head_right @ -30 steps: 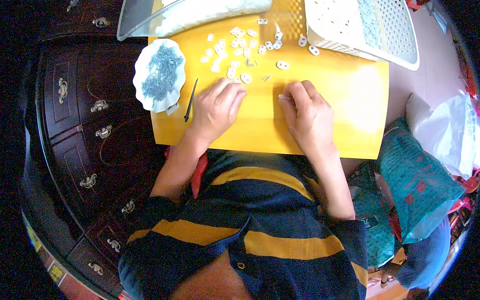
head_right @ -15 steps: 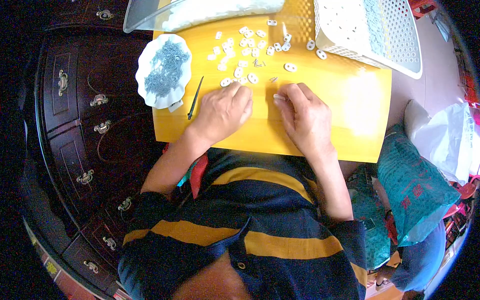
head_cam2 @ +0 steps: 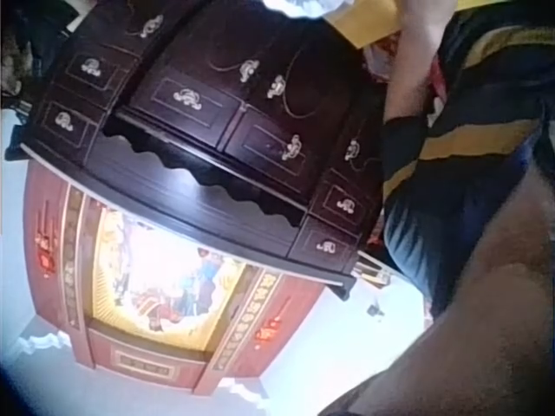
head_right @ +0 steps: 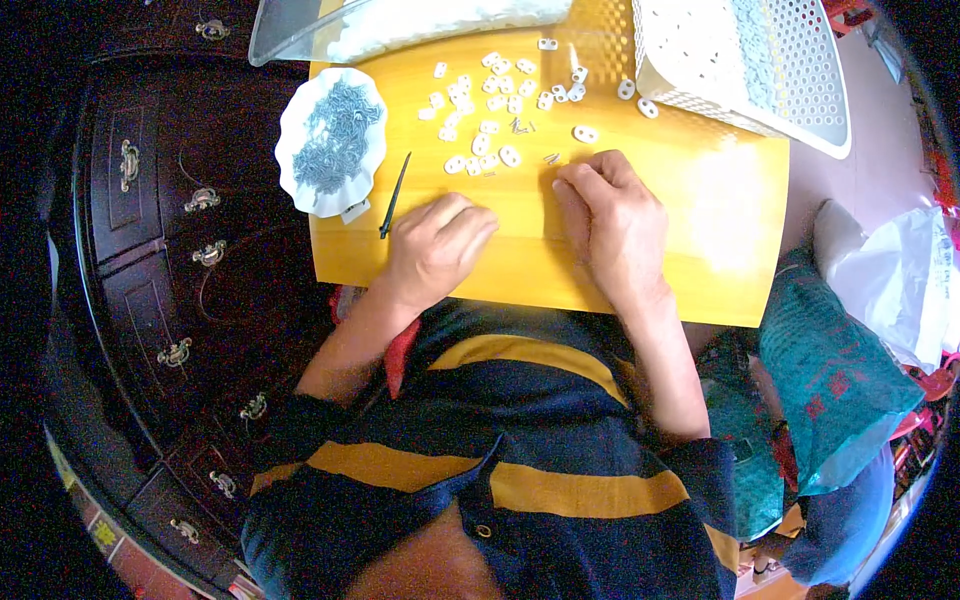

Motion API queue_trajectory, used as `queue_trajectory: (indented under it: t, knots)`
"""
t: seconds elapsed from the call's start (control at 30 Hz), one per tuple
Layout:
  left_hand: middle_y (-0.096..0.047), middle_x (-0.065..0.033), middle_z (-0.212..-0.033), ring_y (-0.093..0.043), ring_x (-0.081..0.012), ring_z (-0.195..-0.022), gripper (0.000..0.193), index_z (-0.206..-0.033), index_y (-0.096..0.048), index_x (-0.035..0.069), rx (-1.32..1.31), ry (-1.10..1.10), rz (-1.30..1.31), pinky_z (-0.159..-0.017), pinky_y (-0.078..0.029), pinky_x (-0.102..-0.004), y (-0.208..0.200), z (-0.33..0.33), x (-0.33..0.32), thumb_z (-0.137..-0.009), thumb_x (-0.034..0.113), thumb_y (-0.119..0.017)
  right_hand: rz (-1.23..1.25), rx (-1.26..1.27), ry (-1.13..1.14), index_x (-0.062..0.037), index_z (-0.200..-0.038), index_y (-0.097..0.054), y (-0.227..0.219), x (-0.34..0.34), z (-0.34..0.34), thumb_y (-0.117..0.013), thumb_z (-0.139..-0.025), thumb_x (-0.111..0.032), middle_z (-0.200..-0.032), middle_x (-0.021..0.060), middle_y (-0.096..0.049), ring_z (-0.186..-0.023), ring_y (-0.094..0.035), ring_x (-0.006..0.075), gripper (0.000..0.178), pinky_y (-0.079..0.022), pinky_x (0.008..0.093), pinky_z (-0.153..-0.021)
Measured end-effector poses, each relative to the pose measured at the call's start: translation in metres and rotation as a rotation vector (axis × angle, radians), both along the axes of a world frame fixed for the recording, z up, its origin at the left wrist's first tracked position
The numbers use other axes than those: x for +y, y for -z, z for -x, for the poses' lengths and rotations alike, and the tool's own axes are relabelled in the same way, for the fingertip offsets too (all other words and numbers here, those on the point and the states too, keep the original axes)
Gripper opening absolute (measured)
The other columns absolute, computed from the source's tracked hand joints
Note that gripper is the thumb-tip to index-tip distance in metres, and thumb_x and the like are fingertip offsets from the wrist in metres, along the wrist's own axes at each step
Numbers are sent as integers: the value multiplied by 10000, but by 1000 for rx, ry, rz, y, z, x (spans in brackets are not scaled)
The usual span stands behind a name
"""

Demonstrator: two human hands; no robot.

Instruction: Manually assembling small white plastic components with tiny metal parts.

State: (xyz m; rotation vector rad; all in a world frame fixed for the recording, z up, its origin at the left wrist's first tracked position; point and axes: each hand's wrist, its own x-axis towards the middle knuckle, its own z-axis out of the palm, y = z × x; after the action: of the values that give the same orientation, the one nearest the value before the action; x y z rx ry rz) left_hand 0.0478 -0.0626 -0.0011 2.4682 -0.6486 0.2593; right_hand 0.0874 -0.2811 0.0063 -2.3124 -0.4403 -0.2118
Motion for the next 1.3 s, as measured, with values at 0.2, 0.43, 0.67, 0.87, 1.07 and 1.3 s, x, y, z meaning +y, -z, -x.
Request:
queue_trajectory:
  t: [0.2, 0.43, 0.67, 0.87, 1.07, 1.3]
  knots:
    - [-573, -64, -757, -601, -253, -663, 97, -815, -617, 74, 42, -63, 16, -593, -488, -368, 0, 27, 6, -768, 74, -701, -22, -1, 13, -54, -964, -671, -9, 20, -5, -695, -812, -43, -831, 113, -605, -664, -630, 250, 154, -500, 332, -592]
    - [-577, -57, -778, -593, -250, -699, 150, -839, -648, 70, 15, -110, -36, -634, -474, -366, -1, 58, 29, -716, 39, -728, 154, -53, -108, -92, -891, -679, -5, 48, -24, -692, -806, -109, -789, 74, -603, -672, -628, 275, 88, -502, 368, -583]
    - [-581, -63, -790, -591, -262, -721, 175, -844, -654, 59, 40, -151, -25, -659, -466, -374, -2, 71, 42, -698, 21, -744, 199, -21, -147, -108, -849, -674, -5, 61, -35, -705, -793, -180, -775, 67, -601, -667, -628, 276, 96, -499, 390, -572]
    - [-564, -37, -776, -564, -228, -677, 146, -845, -663, 75, -34, -150, -38, -603, -433, -360, 4, 80, 50, -712, 41, -714, 295, -59, -149, -116, -801, -640, 3, 68, -39, -702, -791, -188, -740, 62, -573, -663, -627, 269, 96, -497, 392, -562]
    - [-591, -28, -859, -571, -209, -750, 252, -962, -693, 64, -117, -114, -89, -649, -452, -343, 12, 90, 58, -711, 54, -715, 323, -95, -158, -124, -808, -644, 5, 68, -39, -711, -782, -192, -754, 53, -577, -664, -631, 254, 98, -498, 379, -558]
    - [-616, -28, -928, -576, -211, -812, 251, -951, -706, 70, -95, -118, -92, -692, -463, -336, 8, 94, 58, -700, 65, -717, 275, -92, -180, -117, -834, -659, 0, 65, -38, -723, -775, -185, -767, 49, -586, -662, -634, 253, 111, -508, 369, -575]
